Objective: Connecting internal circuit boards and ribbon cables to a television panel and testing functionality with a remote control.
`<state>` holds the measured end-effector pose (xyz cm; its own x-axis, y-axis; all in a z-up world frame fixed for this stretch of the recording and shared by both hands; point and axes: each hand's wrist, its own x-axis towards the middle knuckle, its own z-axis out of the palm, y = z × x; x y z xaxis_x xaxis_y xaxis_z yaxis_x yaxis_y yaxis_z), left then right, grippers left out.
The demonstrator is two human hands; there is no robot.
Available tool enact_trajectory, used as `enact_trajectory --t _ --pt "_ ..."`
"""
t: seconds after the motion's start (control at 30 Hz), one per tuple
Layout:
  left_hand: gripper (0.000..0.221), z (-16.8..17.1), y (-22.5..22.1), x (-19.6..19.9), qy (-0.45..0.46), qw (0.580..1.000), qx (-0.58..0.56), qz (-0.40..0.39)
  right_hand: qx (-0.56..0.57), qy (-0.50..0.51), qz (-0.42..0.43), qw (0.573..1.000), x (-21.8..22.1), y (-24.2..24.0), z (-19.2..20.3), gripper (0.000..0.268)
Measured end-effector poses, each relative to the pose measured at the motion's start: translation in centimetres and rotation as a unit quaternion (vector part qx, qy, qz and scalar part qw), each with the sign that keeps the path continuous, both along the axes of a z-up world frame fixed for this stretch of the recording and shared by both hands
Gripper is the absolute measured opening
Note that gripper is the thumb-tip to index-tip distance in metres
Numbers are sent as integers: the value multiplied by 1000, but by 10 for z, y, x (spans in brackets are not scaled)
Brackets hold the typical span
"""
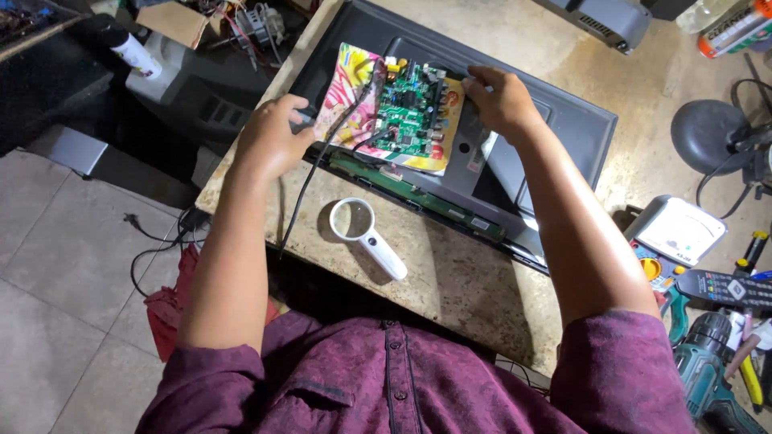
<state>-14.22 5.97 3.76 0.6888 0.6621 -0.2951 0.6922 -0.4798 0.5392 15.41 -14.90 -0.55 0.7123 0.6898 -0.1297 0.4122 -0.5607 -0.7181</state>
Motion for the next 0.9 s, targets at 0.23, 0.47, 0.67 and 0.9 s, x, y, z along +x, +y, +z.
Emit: enact_trajectory --t 0.23,0.47,0.67,0.9 --pt "53 -3 3 -2 -54 996 -64 -4 -53 -58 -5 997 0 14 -9 37" --pt "17 -46 29 12 -204 974 82 -56 -27 -40 -44 998 -7 7 -6 30" --pt "15 -58 33 7 -219 965 119 -84 36 -72 80 994 -25 -6 26 62" --pt "13 -74 36 6 -272 936 183 -130 -198 -102 241 945 -45 9 57 126"
